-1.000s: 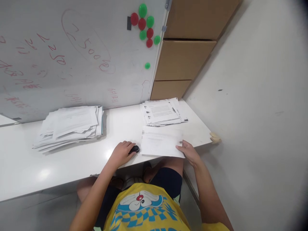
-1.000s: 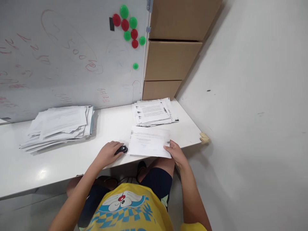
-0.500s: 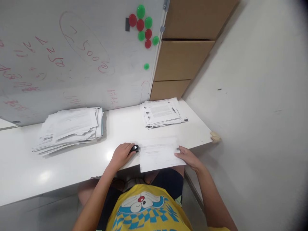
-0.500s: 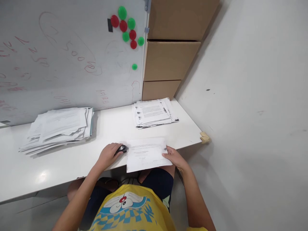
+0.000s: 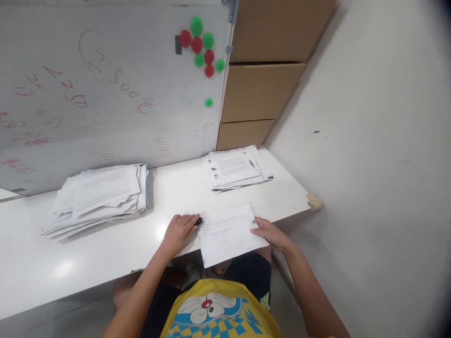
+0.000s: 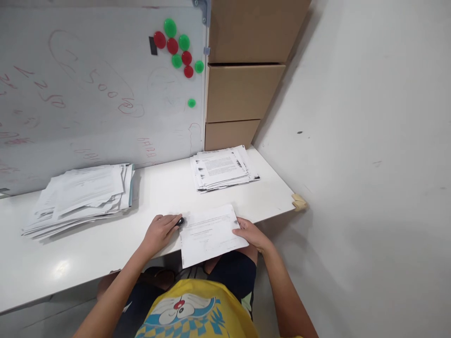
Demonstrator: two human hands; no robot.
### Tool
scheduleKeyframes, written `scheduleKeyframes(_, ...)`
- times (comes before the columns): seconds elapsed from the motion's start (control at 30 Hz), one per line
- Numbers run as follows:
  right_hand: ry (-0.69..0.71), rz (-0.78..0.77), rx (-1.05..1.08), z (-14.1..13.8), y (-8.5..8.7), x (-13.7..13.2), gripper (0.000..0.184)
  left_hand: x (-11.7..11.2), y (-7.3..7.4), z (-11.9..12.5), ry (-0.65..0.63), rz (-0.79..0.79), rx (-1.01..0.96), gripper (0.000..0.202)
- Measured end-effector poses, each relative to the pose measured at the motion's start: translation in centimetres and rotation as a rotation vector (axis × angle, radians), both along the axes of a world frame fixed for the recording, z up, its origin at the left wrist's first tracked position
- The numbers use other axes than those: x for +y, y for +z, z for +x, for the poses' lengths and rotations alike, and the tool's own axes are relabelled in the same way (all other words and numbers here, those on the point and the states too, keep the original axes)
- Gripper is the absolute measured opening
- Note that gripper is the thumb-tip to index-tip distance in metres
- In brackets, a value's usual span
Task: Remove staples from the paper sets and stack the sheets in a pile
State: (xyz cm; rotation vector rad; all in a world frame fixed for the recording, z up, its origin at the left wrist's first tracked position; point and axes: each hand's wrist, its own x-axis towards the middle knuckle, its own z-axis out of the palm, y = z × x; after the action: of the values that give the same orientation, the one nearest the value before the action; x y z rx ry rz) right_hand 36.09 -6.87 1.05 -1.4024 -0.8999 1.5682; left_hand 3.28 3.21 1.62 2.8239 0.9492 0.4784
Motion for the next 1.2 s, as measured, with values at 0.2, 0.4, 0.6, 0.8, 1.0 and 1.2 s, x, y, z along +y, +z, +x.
scheduleKeyframes(0.2,0.0,0.01,-0.022,-0.6,0.1,0.5,0.045,-0.1,-0.4,0.3,-0.016,0.109,0.035,0.038)
scheduleKeyframes(0.4,-0.048,0.036,-0.155,1.8,-0.4,0.8,0.046,-0.6,-0.7,0.3,0.038,0.262,-0.035,0.041)
scheduleKeyframes(0.6,-0.396,0.19,-0.535,9.9,0.7,6.2,0.047,-0.5,-1.4,0.0,0.054,0.364,-0.082,0.044)
scheduleKeyframes(0.8,-0.274,0.256,-1.04,10.8,1.6,18.2,0.045,-1.0,-2.0,0.2,0.109,0.33,-0.116,0.047)
scheduleKeyframes(1.0,-0.191,0.369,-1.271,8.9,-0.5,21.5,0.058,-1.9,0.1,-2.2,0.334,0.245,-0.19,0.044)
scheduleKeyframes(1.2,-0.43,0.511,-1.421,7.2,-0.9,18.3,0.06,4.0,4.0,-12.2,0.785,0.312,-0.176,0.043)
